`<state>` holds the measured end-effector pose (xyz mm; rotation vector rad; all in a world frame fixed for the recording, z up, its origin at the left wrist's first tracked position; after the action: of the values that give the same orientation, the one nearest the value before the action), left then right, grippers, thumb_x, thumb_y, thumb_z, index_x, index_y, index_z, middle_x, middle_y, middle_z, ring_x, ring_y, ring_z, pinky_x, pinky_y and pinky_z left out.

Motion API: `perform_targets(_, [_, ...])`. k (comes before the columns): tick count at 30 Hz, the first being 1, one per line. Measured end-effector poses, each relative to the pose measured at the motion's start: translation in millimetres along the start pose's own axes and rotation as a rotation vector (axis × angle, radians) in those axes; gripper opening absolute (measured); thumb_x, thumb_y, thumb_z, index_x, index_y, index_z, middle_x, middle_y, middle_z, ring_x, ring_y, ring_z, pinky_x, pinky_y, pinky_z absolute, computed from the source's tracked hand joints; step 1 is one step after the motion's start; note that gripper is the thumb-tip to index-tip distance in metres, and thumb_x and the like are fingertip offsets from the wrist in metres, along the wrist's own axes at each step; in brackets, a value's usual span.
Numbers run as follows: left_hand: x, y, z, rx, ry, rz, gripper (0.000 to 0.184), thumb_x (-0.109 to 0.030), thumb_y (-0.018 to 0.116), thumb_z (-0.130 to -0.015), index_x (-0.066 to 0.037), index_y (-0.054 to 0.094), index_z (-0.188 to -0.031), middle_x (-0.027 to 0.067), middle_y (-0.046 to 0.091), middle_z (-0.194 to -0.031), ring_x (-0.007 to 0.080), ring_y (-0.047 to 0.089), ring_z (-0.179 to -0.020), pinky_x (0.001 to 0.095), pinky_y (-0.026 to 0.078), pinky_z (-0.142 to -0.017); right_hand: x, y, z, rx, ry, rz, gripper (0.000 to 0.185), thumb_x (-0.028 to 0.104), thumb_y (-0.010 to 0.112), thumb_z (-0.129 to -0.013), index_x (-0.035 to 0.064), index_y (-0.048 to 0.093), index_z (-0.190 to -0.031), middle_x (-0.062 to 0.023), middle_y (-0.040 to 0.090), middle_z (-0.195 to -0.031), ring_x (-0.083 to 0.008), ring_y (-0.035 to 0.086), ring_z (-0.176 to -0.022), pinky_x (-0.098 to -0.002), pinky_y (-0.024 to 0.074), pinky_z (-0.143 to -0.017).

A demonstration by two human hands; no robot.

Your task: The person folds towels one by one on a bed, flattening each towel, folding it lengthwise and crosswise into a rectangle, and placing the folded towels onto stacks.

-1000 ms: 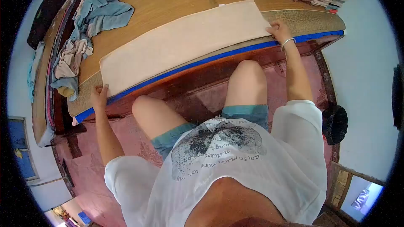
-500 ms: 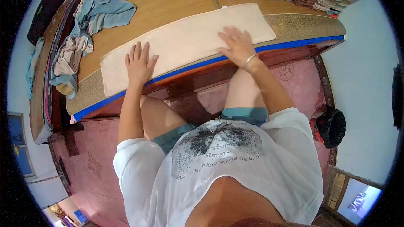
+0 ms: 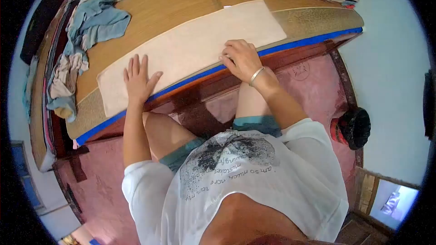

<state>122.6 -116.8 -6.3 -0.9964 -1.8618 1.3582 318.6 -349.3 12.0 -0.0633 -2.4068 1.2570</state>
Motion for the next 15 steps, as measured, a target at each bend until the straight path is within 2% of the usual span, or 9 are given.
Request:
perform_targets(2, [2, -1, 2, -0.008, 0.002, 0.023, 0.072, -0.056, 0.050, -0.078, -0.013, 0.034, -0.134, 0.0152, 0.024, -0.141, 0.0292, 0.018, -0.132, 0.0500, 0.011, -0.104, -15, -4, 1, -0.029, 0.025, 0.062, 0.019, 0.028, 0.057, -0.076, 0.0106, 0.061, -0.079, -0.0051, 0.057, -0.095, -0.0259, 0.052, -0.091, -0.0404, 0.0401, -0.078])
perform_targets(4, [1, -1, 2, -0.012, 0.008, 0.013, 0.072, -0.056, 0.049, -0.078, -0.013, 0.034, -0.134, 0.0152, 0.024, -0.141, 0.0293, 0.018, -0.131, 0.0500, 0.011, -0.104, -57, -23, 8, 0.003, 0.229, 0.305, 0.020, 0.030, 0.056, -0.076, 0.0116, 0.062, -0.078, -0.0050, 0.056, -0.092, -0.0261, 0.051, -0.089, -0.0418, 0.0397, -0.076])
perform_targets(5, [1, -1, 2, -0.013, 0.002, 0.002, 0.072, -0.057, 0.049, -0.078, -0.013, 0.034, -0.134, 0.0151, 0.024, -0.141, 0.0293, 0.019, -0.131, 0.0501, 0.012, -0.104, -83, -31, 9, 0.092, 0.319, 0.329, 0.020, 0.032, 0.056, -0.075, 0.0130, 0.062, -0.079, -0.0051, 0.056, -0.093, -0.0261, 0.050, -0.091, -0.0436, 0.0385, -0.077])
perform_targets(7, [-1, -1, 2, -0.011, -0.006, 0.002, 0.072, -0.057, 0.049, -0.078, -0.013, 0.034, -0.133, 0.0152, 0.025, -0.140, 0.0295, 0.019, -0.131, 0.0501, 0.012, -0.104, -117, -53, 20, 0.025, 0.377, 0.367, 0.020, 0.031, 0.057, -0.075, 0.0138, 0.063, -0.083, -0.0059, 0.056, -0.095, -0.0267, 0.050, -0.092, -0.0439, 0.0374, -0.080])
perform_targets(9, [0, -1, 1, -0.012, -0.027, -0.006, 0.072, -0.057, 0.049, -0.078, -0.013, 0.034, -0.133, 0.0152, 0.025, -0.140, 0.0296, 0.020, -0.131, 0.0501, 0.012, -0.104, -135, -77, 21, -0.057, 0.520, 0.577, 0.021, 0.030, 0.058, -0.074, 0.0148, 0.063, -0.088, -0.0070, 0.057, -0.101, -0.0272, 0.049, -0.097, -0.0448, 0.0352, -0.084])
perform_targets(10, [-1, -1, 2, -0.022, -0.017, -0.002, 0.072, -0.057, 0.049, -0.078, -0.013, 0.034, -0.133, 0.0151, 0.025, -0.140, 0.0298, 0.020, -0.131, 0.0501, 0.012, -0.104, -139, -73, 15, -0.059, 0.514, 0.575, 0.021, 0.030, 0.058, -0.074, 0.0148, 0.063, -0.088, -0.0070, 0.057, -0.101, -0.0272, 0.049, -0.097, -0.0448, 0.0352, -0.084])
perform_targets(12, [0, -1, 2, -0.040, -0.001, 0.001, 0.073, -0.058, 0.049, -0.077, -0.013, 0.034, -0.133, 0.0152, 0.025, -0.140, 0.0304, 0.020, -0.130, 0.0504, 0.012, -0.104, -130, -61, -2, -0.191, 0.255, 0.426, 0.024, 0.029, 0.060, -0.073, 0.0153, 0.063, -0.093, -0.0073, 0.057, -0.105, -0.0263, 0.047, -0.104, -0.0466, 0.0333, -0.087])
perform_targets(14, [1, 1, 3, -0.035, -0.002, 0.000, 0.073, -0.058, 0.049, -0.077, -0.013, 0.034, -0.133, 0.0152, 0.025, -0.140, 0.0305, 0.020, -0.130, 0.0505, 0.011, -0.104, -101, -36, -25, -0.125, 0.149, 0.253, 0.033, 0.036, 0.056, -0.078, 0.0169, 0.060, -0.104, -0.0077, 0.052, -0.118, -0.0255, 0.040, -0.116, -0.0493, 0.0293, -0.094])
perform_targets(15, [1, 2, 2, -0.028, -0.006, 0.005, 0.073, -0.058, 0.050, -0.077, -0.013, 0.035, -0.133, 0.0153, 0.025, -0.140, 0.0305, 0.020, -0.130, 0.0505, 0.011, -0.104, -86, -28, -37, -0.137, 0.150, 0.247, 0.033, 0.036, 0.056, -0.078, 0.0169, 0.060, -0.104, -0.0077, 0.052, -0.118, -0.0255, 0.040, -0.116, -0.0493, 0.0293, -0.094])
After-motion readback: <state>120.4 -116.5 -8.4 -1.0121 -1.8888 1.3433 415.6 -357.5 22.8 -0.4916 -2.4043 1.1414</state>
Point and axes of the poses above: each hand's wrist, its own z-axis away from the middle knuckle, its own y-axis out of the palm, x = y × z, the point moved 7 cm from there along -z, towards the middle knuckle
